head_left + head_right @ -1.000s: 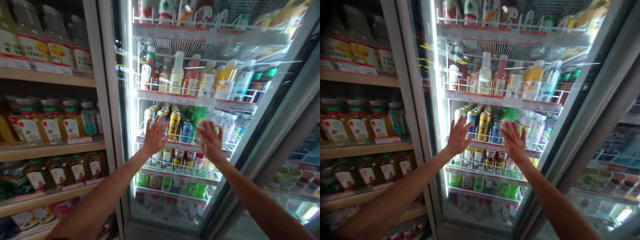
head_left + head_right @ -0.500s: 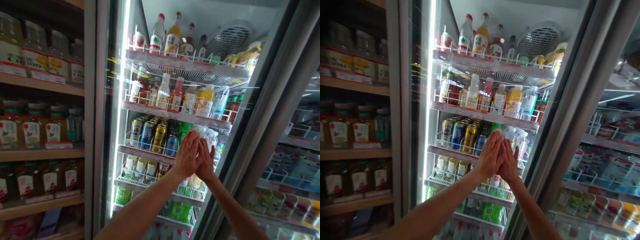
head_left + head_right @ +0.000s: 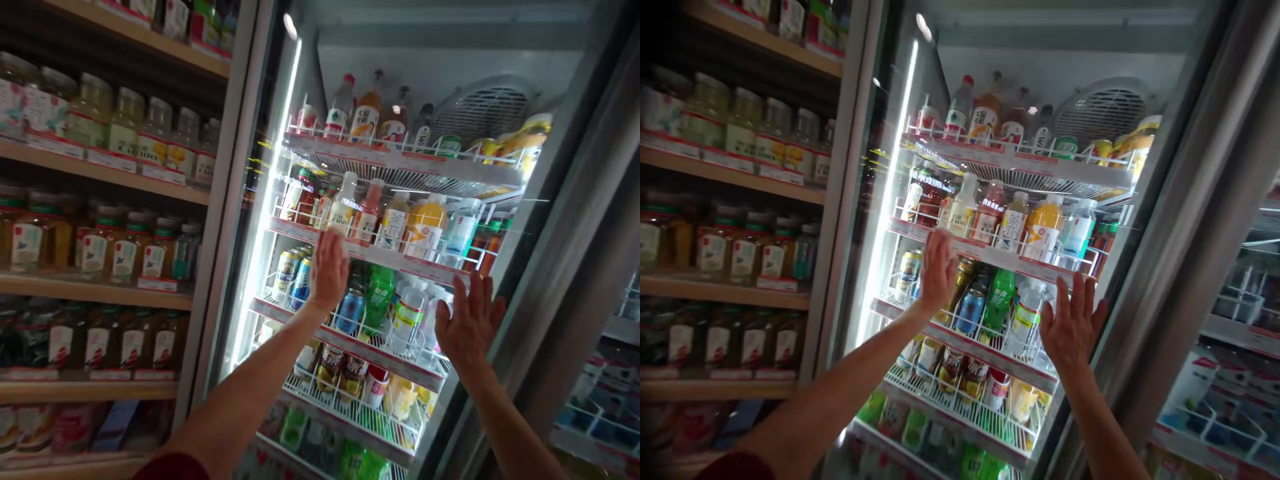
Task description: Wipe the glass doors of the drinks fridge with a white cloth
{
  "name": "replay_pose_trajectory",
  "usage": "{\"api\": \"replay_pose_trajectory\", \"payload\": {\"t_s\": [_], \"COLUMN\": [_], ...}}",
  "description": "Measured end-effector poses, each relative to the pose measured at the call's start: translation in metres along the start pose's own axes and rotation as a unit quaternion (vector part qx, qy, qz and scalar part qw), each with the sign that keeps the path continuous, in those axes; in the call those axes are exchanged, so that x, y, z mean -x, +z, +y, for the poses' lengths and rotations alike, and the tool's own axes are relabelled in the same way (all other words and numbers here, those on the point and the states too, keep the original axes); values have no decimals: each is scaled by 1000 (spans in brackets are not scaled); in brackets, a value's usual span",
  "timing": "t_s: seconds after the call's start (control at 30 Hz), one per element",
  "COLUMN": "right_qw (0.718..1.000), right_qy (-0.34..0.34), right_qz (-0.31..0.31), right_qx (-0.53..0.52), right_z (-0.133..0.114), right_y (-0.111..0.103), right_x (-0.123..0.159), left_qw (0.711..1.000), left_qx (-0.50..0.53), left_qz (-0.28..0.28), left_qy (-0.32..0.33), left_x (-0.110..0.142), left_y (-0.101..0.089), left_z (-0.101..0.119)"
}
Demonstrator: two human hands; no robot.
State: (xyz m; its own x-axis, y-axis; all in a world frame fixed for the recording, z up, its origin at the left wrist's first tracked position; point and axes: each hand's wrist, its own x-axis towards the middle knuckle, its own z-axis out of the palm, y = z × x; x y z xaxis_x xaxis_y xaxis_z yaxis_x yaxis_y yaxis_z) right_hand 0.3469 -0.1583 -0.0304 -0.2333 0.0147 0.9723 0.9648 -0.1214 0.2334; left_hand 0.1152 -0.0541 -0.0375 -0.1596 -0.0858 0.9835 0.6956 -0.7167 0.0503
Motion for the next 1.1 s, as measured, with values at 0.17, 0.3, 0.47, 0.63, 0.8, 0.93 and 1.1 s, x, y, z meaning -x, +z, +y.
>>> {"api": "replay_pose_trajectory", "payload": {"t_s": [0.17, 0.3, 0.47, 0.63, 0.8, 0.93, 1.1], "right_qw": [1000, 1000, 999, 999, 998, 997, 995], "right_qy": [-17, -14, -41, -33, 26, 51, 86], "right_qz": [-11, -10, -15, -25, -53, -55, -39], "right_qx": [20, 10, -19, -29, -22, -25, -19], "right_z": [0, -4, -33, -59, -67, -74, -86], "right_y": [1, -1, 11, 20, 15, 12, 13], "right_x": [4, 2, -21, -32, -27, -23, -17], "left_qw": [967, 999, 989, 994, 1000, 969, 1000], "left_qx": [32, -10, 9, 1, -20, 13, -20], "left_qz": [-75, 1, -65, -54, 11, -102, 24], "left_qy": [240, 38, 134, 93, 22, 225, 5], "left_x": [20, 4, 12, 19, 47, 66, 53], "left_y": [10, -1, -5, -25, -48, -55, -66], "left_z": [30, -8, -15, -69, -112, -115, -152]}}
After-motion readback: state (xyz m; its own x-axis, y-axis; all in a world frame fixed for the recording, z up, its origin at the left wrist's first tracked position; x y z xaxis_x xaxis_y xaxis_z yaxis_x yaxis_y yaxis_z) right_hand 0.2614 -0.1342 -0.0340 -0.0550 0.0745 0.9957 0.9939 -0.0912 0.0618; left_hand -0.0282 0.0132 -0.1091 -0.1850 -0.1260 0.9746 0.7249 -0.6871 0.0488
